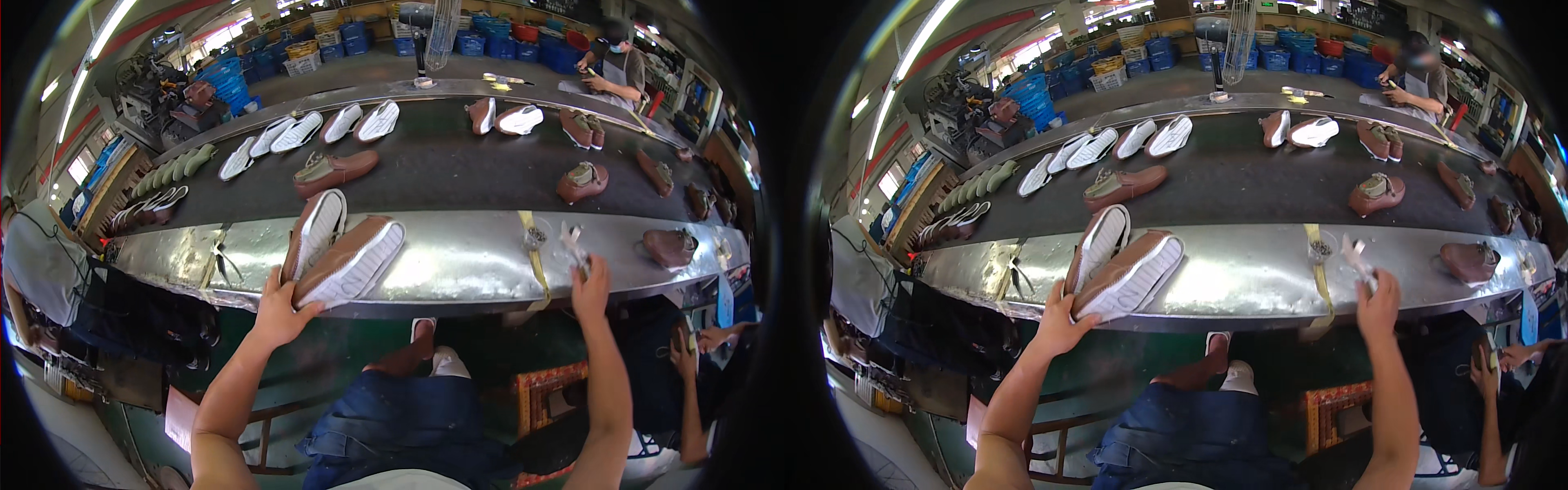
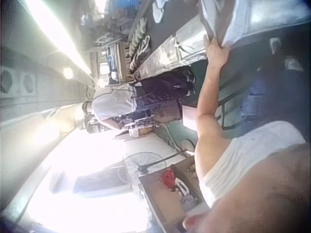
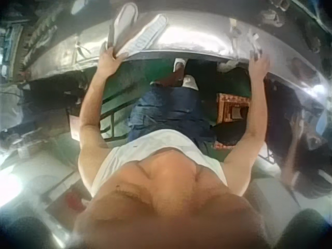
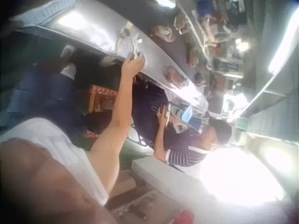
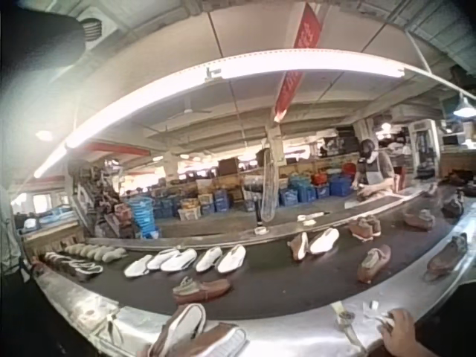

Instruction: Using a small scraping tool to clean or roughen the edges of shoe soles on a production line.

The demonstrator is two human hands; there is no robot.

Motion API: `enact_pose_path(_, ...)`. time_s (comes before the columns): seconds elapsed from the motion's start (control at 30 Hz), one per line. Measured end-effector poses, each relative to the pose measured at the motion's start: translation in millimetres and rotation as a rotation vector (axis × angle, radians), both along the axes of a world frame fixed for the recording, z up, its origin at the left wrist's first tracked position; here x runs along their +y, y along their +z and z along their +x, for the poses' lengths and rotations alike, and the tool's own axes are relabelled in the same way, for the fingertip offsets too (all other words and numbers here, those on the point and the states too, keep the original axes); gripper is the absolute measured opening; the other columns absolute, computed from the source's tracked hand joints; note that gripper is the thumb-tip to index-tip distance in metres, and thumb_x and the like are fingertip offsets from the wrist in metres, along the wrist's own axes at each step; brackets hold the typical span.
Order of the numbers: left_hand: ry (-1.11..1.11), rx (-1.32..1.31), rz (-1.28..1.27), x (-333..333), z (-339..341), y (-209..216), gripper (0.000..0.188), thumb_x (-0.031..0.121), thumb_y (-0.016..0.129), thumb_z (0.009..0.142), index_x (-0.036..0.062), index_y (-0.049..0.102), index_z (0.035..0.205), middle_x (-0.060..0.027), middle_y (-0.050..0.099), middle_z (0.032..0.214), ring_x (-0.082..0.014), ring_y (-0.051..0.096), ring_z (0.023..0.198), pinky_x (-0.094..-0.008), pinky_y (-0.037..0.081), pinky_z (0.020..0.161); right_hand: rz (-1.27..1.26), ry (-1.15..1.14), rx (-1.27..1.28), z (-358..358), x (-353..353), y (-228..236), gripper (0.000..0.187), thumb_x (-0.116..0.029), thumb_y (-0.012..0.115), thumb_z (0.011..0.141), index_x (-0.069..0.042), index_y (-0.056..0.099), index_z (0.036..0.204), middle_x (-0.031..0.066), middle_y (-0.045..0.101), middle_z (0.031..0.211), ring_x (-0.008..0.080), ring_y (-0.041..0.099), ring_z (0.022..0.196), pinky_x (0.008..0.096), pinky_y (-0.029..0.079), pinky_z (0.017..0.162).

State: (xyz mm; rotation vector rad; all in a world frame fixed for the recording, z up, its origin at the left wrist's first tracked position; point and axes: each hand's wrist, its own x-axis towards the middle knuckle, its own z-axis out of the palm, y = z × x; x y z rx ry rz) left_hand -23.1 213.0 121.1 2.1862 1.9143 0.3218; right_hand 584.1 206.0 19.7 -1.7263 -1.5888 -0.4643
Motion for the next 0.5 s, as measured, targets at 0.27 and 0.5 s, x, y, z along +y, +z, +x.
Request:
enact_pose_path(0.27, -0.185, 0.195, -0.107, 123.5, 107.0, 19.4, 0.089, 0.051, 0.075, 0.083, -0.0043, 0.045, 0.146, -0.0295, 0.042, 0.153, -0.0411, 0.046, 0.140, -0.0428, 0.040, 0.114, -0.933, 0.124, 1.179, -215.6, -252.0, -66.6, 0.033, -0.032, 0.074, 0.092, -0.003, 0.068, 0.105, 0.0060, 0.066, 0.083, 0.0141, 0.060, 0.078, 0.0328, 0.051, 0.073)
enact_pose_path(0.5, -0.201, -0.058, -0.309, 173.7, 111.7, 9.1, 0.084, 0.055, 0.072, 0.085, -0.0074, 0.056, 0.138, -0.0275, 0.062, 0.134, -0.0386, 0.062, 0.123, -0.0405, 0.048, 0.104, -0.962, 0.291, 1.353, -224.6, -313.9, -36.8, 0.035, -0.024, 0.071, 0.095, 0.002, 0.061, 0.115, 0.0042, 0.065, 0.096, 0.0110, 0.060, 0.088, 0.0288, 0.050, 0.082)
